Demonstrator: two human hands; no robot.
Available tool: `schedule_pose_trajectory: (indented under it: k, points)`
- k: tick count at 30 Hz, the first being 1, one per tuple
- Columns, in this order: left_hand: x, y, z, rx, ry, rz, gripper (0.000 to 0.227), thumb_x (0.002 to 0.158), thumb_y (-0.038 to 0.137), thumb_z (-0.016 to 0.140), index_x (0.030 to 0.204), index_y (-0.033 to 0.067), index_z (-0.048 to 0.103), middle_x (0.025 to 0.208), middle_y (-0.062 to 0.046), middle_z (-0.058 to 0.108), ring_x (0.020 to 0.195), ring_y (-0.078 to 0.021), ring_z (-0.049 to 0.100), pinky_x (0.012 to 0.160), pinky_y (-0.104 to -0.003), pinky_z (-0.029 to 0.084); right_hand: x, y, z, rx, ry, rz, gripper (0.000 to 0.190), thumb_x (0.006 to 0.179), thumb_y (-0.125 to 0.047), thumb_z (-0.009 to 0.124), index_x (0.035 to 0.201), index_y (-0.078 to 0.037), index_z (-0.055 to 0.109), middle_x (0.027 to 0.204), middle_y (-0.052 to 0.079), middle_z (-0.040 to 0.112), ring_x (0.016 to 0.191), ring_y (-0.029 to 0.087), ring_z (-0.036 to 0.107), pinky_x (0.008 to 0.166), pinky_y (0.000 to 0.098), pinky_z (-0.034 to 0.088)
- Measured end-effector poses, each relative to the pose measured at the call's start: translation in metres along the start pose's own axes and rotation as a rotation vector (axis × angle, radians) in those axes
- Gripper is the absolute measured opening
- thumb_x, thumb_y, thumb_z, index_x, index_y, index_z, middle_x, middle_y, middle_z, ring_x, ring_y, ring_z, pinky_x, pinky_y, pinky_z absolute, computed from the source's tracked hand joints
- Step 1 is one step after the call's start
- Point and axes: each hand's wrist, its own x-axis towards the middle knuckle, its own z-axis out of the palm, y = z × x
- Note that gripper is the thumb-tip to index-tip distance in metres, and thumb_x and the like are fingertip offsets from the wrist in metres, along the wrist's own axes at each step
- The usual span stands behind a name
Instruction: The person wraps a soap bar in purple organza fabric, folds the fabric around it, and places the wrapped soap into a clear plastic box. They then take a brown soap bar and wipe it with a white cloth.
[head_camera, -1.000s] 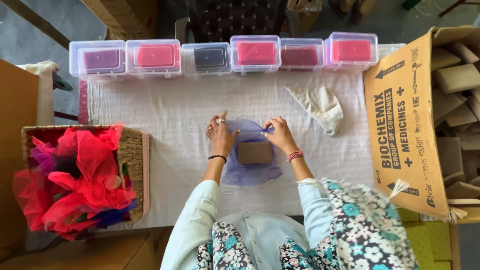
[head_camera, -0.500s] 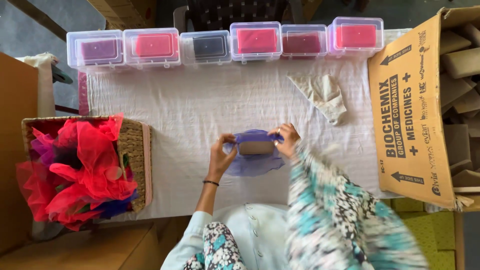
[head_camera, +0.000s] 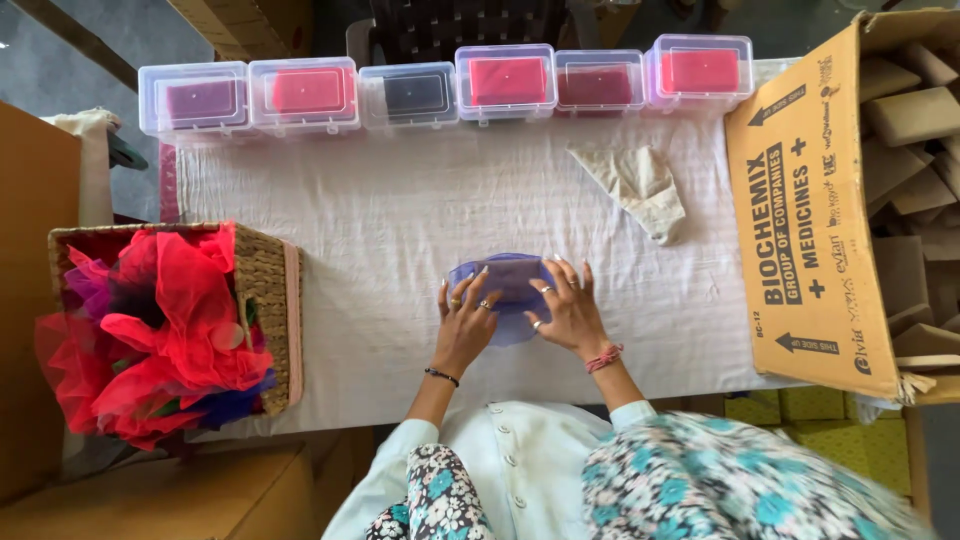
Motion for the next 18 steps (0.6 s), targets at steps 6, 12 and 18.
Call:
schedule_pose_trajectory:
  k: [6, 12, 18]
  points:
    - [-0.034, -0.003, 0.041, -0.026, 0.027, -0.025, 0.044, 0.089, 0.022, 0.076, 0.128, 0.0122, 0.058, 0.143, -0.011, 0.048, 0.135, -0.0291, 0.043, 0.122, -0.054, 0.028, 0.01, 0.007, 0.062, 0.014, 0.059, -0.212, 0.068, 0.084, -0.021, 0.076, 0.146, -0.006, 0.053, 0.154, 0.015, 0.046, 0.147, 0.032, 0.038, 0.122, 0.0508, 0.028]
    - [-0.035, 0.016, -0.002, -0.167, -0.154, 0.13, 0.044, 0.086, 0.03, 0.075, 0.119, 0.0023, 0.065, 0.135, -0.018, 0.052, 0.125, -0.0346, 0.048, 0.113, -0.055, 0.035, 0.013, 0.01, 0.075, 0.03, 0.037, -0.227, 0.066, 0.081, -0.011, 0.074, 0.144, -0.009, 0.054, 0.153, 0.012, 0.048, 0.143, 0.029, 0.044, 0.118, 0.0476, 0.034]
    - [-0.047, 0.006, 0.026, -0.155, -0.14, 0.279, 0.017, 0.093, 0.012, 0.062, 0.106, 0.0043, 0.069, 0.129, -0.011, 0.066, 0.127, -0.0277, 0.06, 0.117, -0.047, 0.04, 0.018, 0.014, 0.074, 0.007, 0.041, -0.24, 0.066, 0.082, -0.01, 0.074, 0.145, -0.011, 0.055, 0.153, 0.011, 0.049, 0.143, 0.029, 0.044, 0.118, 0.0472, 0.035]
